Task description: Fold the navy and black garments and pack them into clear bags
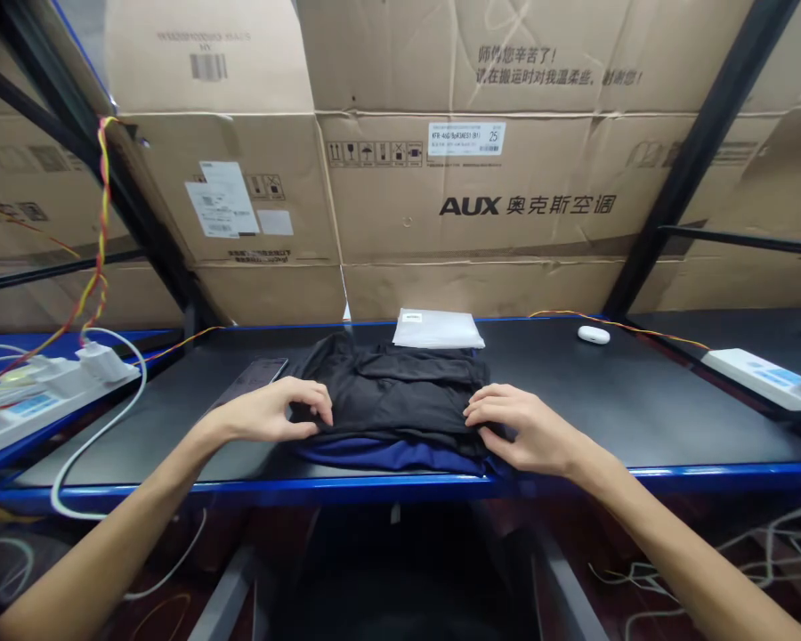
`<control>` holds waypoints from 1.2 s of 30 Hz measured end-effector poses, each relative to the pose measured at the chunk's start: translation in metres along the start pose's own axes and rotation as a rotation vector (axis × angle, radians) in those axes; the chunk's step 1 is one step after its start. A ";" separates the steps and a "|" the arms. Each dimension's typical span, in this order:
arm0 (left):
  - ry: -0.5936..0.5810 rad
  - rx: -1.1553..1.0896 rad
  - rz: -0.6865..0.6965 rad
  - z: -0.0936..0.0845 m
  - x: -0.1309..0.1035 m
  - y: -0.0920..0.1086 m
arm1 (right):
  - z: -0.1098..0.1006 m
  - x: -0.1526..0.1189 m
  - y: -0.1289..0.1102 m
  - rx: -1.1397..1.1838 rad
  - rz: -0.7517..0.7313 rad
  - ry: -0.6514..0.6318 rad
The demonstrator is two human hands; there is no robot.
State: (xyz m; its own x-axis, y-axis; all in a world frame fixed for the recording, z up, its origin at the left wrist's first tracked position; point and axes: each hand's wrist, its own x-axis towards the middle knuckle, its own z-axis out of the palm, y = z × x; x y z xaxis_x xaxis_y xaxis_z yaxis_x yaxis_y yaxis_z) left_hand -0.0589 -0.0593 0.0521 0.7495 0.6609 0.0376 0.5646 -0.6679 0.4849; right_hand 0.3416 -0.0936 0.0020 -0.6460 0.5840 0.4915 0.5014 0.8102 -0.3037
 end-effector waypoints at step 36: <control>0.314 0.209 -0.208 0.006 0.146 -0.066 | 0.001 0.074 0.102 -0.126 0.656 0.049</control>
State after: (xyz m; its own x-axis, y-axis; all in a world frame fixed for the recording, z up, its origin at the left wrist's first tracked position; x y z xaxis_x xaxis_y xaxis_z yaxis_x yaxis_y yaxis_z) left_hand 0.0154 0.0791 0.0209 0.4890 0.8395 0.2370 0.7749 -0.5428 0.3240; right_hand 0.3442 0.0322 0.0065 -0.1592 0.9483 0.2745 0.8465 0.2742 -0.4563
